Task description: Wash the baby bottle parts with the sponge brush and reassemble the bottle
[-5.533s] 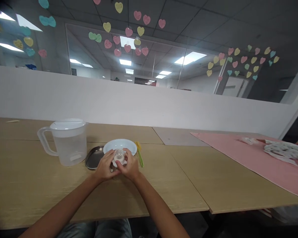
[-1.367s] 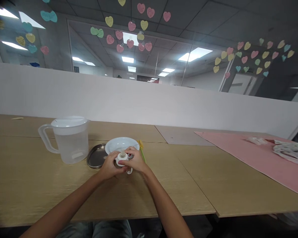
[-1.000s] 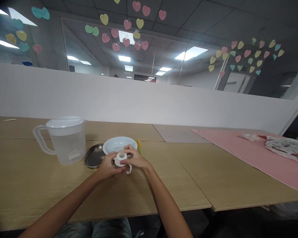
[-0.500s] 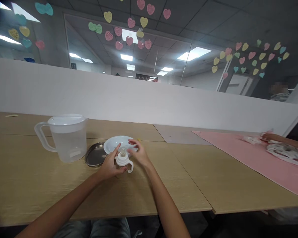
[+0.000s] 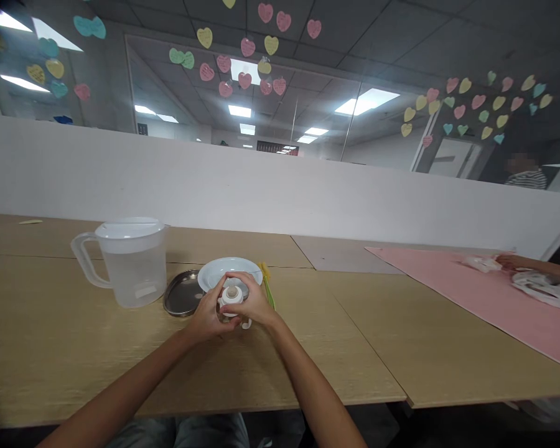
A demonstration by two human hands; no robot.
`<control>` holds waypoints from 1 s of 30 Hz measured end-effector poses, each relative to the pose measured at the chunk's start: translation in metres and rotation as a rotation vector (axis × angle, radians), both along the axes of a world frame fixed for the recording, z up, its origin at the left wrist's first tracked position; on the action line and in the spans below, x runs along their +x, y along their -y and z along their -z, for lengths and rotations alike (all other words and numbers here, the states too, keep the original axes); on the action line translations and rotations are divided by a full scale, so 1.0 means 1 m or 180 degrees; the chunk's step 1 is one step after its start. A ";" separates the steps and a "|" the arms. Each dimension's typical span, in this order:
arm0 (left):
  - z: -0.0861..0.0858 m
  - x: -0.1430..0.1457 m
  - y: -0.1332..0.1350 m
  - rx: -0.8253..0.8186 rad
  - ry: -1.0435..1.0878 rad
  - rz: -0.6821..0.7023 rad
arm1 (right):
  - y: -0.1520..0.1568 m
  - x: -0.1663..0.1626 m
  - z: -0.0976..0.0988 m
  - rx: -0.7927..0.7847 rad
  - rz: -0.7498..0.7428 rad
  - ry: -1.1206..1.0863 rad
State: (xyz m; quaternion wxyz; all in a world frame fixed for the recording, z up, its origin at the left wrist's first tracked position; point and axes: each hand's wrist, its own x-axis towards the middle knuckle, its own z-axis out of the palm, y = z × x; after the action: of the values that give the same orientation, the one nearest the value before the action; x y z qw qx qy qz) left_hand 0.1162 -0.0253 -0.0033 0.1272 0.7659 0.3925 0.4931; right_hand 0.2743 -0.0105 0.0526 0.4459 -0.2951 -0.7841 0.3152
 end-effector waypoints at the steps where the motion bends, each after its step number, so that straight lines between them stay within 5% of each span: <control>1: 0.001 0.000 0.000 0.0037 0.0003 -0.0021 | 0.004 -0.003 -0.001 -0.0091 -0.0013 0.0037; 5: 0.000 0.000 0.001 -0.0017 -0.0029 -0.0095 | 0.004 0.003 -0.002 -0.0508 -0.0201 -0.0005; 12: -0.004 -0.001 0.001 -0.0222 -0.0104 0.0019 | -0.022 0.019 0.007 -0.0417 -0.0285 -0.1224; 16: -0.004 0.000 0.002 -0.0165 -0.0059 0.0104 | -0.015 0.016 0.004 -0.0886 -0.0723 -0.0677; 21: -0.004 0.000 0.002 -0.0011 -0.0015 0.0100 | 0.001 0.011 -0.005 -0.0712 -0.0823 -0.0090; 30: -0.004 0.000 0.002 -0.0045 -0.0007 0.0093 | 0.003 0.011 -0.010 -0.0860 -0.0589 -0.0653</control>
State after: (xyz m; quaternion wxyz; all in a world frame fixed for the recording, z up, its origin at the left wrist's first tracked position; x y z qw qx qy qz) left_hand 0.1164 -0.0272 0.0007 0.1395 0.7712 0.3849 0.4876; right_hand 0.2856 -0.0133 0.0625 0.4489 -0.2453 -0.7089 0.4856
